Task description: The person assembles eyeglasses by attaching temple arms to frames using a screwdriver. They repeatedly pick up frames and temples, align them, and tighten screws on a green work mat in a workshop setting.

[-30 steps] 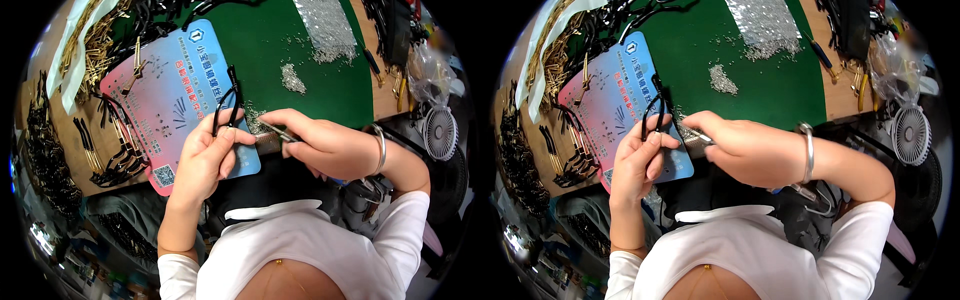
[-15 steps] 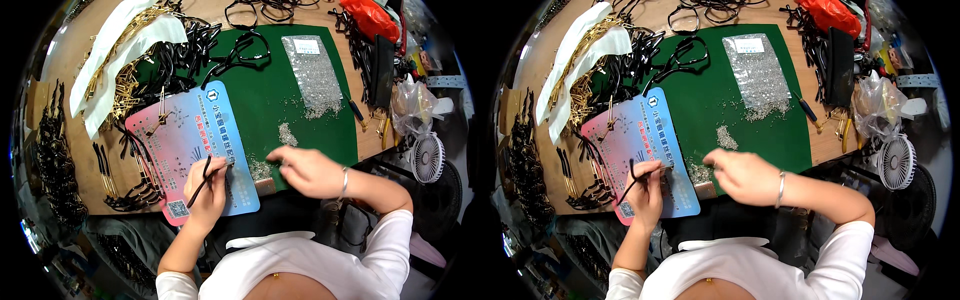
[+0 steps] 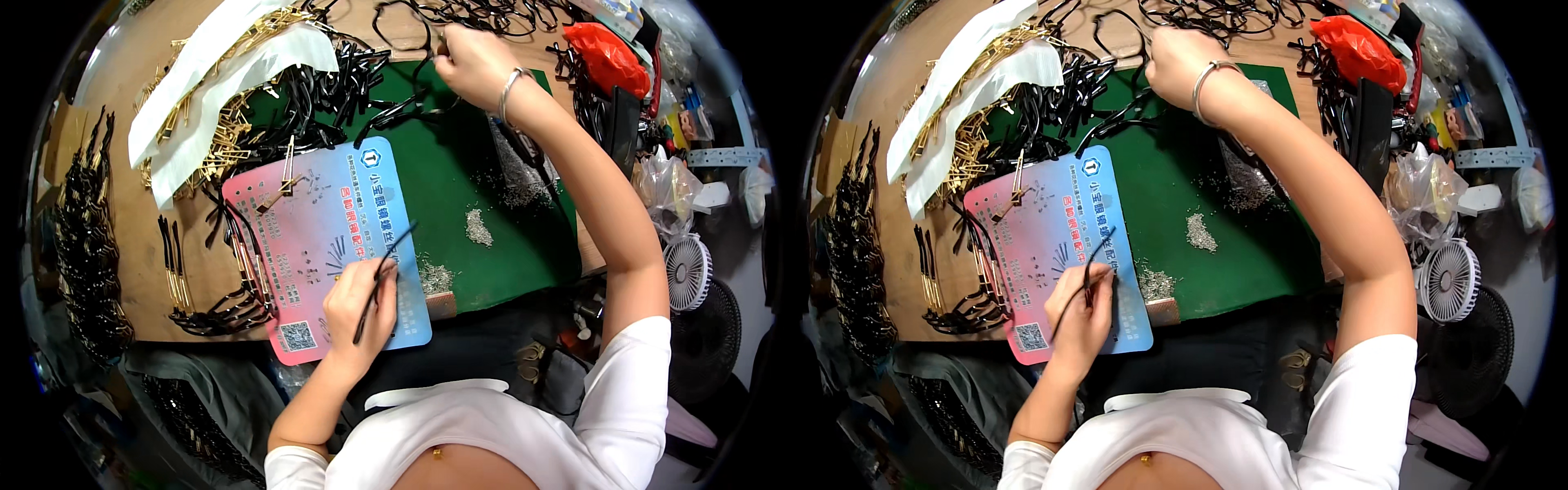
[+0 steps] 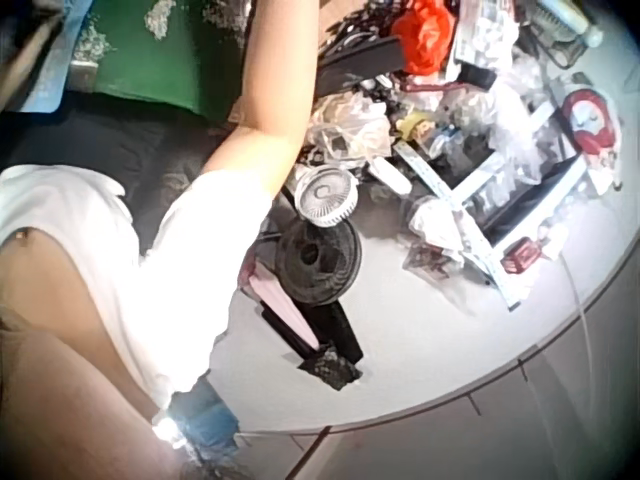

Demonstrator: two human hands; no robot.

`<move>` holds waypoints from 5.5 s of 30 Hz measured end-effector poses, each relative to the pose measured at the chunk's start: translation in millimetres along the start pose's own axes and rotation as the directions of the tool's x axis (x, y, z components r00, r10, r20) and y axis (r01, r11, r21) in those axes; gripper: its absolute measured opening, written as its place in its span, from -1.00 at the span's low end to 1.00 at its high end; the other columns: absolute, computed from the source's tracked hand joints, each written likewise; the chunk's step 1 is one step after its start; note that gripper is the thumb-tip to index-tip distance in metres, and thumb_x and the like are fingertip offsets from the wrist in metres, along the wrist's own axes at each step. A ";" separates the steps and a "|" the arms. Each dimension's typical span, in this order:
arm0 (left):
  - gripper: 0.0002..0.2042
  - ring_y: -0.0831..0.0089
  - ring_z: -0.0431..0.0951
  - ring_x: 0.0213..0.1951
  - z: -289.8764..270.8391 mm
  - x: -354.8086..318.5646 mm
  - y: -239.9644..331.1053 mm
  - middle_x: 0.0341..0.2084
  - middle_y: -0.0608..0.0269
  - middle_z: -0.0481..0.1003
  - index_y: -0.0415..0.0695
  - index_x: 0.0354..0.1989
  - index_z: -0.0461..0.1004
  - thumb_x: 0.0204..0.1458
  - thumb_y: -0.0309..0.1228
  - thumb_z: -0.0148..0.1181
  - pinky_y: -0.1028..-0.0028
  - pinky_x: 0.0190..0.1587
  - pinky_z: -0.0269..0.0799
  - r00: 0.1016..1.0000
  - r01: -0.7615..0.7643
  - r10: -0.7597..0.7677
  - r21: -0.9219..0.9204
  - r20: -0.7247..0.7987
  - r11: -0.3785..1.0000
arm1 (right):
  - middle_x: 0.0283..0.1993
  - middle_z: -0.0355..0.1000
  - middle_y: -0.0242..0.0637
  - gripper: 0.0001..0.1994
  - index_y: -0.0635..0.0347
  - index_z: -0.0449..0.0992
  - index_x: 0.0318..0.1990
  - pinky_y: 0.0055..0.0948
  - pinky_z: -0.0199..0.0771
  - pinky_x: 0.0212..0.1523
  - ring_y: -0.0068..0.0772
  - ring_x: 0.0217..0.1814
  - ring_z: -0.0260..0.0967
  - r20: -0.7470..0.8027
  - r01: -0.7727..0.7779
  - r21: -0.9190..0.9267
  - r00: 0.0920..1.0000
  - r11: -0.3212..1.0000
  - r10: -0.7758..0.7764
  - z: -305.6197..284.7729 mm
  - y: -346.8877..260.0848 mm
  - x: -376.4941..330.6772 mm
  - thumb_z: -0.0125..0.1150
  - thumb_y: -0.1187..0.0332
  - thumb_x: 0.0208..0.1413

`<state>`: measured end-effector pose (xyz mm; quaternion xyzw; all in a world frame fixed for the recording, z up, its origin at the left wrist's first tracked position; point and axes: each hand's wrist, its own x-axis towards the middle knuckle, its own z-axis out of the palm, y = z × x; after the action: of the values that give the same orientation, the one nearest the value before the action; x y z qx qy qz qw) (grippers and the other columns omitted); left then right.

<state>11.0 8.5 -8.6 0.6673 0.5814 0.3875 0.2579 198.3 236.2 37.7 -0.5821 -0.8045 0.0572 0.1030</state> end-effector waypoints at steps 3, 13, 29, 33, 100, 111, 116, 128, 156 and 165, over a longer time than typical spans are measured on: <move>-0.88 0.25 0.45 -0.59 -0.9 3.8 1.7 -0.57 0.10 0.43 -0.24 -0.39 0.42 -0.14 -0.64 0.18 0.45 -0.53 0.35 1.000 0.028 -0.027 -0.034 0.014 0.999 | -0.52 0.40 -0.01 -0.81 0.38 0.35 -0.39 -0.24 0.43 -0.38 -0.03 -0.45 0.41 -0.187 0.045 -0.117 0.980 0.992 -0.066 -11.0 -10.5 -14.4 0.01 0.37 0.00; -0.90 0.72 0.32 -0.59 -30.9 -3.8 -2.6 -0.58 0.34 0.43 -0.29 -0.37 0.38 0.08 -0.49 0.05 0.68 -0.54 0.23 0.875 0.477 -0.470 -0.371 0.114 0.797 | -0.55 0.33 -0.02 -0.86 0.27 0.29 -0.38 -0.22 0.37 -0.53 0.03 -0.54 0.34 0.293 -0.020 0.659 0.928 0.751 -0.232 -40.2 -55.9 -179.5 0.11 0.45 -0.07; -0.88 0.55 0.53 -0.48 -22.9 -27.3 9.0 -0.39 0.15 0.43 -0.37 -0.29 0.30 0.14 -0.53 -0.09 0.63 -0.43 0.49 0.863 0.497 -0.399 -0.372 0.311 0.784 | -0.51 0.40 -0.14 -0.83 0.25 0.26 -0.28 -0.30 0.37 -0.51 -0.09 -0.49 0.40 0.486 -0.317 0.799 0.840 0.510 -0.239 11.3 -85.3 -262.7 0.08 0.46 -0.01; -0.88 0.53 0.54 -0.46 -22.9 -28.4 5.8 -0.39 0.14 0.42 -0.38 -0.29 0.28 0.14 -0.54 -0.09 0.62 -0.42 0.50 0.868 0.483 -0.381 -0.363 0.317 0.797 | -0.51 0.40 -0.14 -0.84 0.25 0.27 -0.29 -0.32 0.38 -0.50 -0.08 -0.50 0.40 0.535 -0.355 0.777 0.808 0.520 -0.247 7.2 -86.0 -258.0 0.08 0.44 0.00; -0.89 0.59 0.50 -0.55 -7.1 -11.7 18.2 -0.47 0.21 0.47 -0.34 -0.32 0.36 0.10 -0.51 0.02 0.64 -0.50 0.41 0.846 0.533 -0.480 -0.401 0.233 0.745 | -0.31 0.21 -0.15 -0.42 0.04 0.20 0.16 -0.42 0.41 -0.60 -0.25 -0.54 0.33 0.481 0.187 0.069 0.854 0.980 -0.197 -3.0 -61.2 -212.9 0.09 0.45 -0.13; -0.84 0.62 0.47 -0.56 -19.3 16.1 13.4 -0.52 0.26 0.42 -0.32 -0.36 0.33 0.13 -0.44 -0.01 0.65 -0.49 0.43 0.655 0.736 -0.510 -0.318 0.558 0.598 | -0.36 0.20 -0.17 -0.39 -0.13 0.23 0.16 -0.40 0.40 -0.63 -0.24 -0.58 0.30 0.472 0.266 0.204 0.816 0.942 -0.332 -10.9 -58.5 -211.3 0.08 0.48 -0.16; -0.84 0.66 0.46 -0.58 -20.7 22.9 8.7 -0.62 0.31 0.40 -0.31 -0.38 0.33 0.12 -0.44 0.00 0.65 -0.52 0.39 0.622 0.729 -0.459 -0.256 0.635 0.635 | -0.44 0.18 -0.27 -0.43 -0.13 0.32 0.08 -0.50 0.31 -0.71 -0.37 -0.66 0.22 0.372 0.426 0.168 0.808 0.889 -0.457 -0.4 -66.5 -215.9 0.12 0.46 -0.23; -0.85 0.64 0.47 -0.61 -8.5 11.9 10.9 -0.65 0.28 0.43 -0.28 -0.41 0.33 0.10 -0.44 0.04 0.63 -0.57 0.35 0.751 0.583 -0.436 -0.190 0.496 0.790 | -0.43 0.26 -0.18 -0.54 0.05 0.29 0.06 -0.41 0.39 -0.68 -0.28 -0.63 0.34 0.414 0.475 0.140 0.769 0.869 -0.487 -1.7 -64.3 -206.2 0.05 0.43 -0.11; -0.83 0.69 0.36 -0.48 -10.5 52.4 -4.8 -0.35 0.28 0.48 -0.21 -0.24 0.50 -0.04 -0.57 0.18 0.67 -0.46 0.26 0.989 0.136 -0.146 -0.253 -0.018 0.958 | -0.24 0.25 0.08 -0.39 0.27 0.01 0.23 -0.22 0.45 -0.47 0.00 -0.45 0.40 0.641 0.231 0.238 0.693 0.944 -0.331 -10.8 -62.2 -188.6 -0.02 0.46 -0.04; -0.84 0.53 0.40 -0.31 -22.6 -5.1 -20.8 -0.40 0.23 0.40 -0.24 -0.11 0.26 0.19 -0.47 -0.14 0.54 -0.19 0.32 0.977 0.025 -0.120 -0.459 -0.179 0.888 | -0.24 0.19 0.01 -0.38 0.21 0.09 0.16 -0.24 0.42 -0.42 -0.04 -0.45 0.35 0.572 0.125 0.329 0.763 0.936 -0.303 -28.8 -38.5 -201.8 0.01 0.61 -0.18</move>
<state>-19.6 5.1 -13.5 0.5233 0.5227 0.5683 0.3605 230.0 31.8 53.9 -0.4154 -0.8398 0.3405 -0.0794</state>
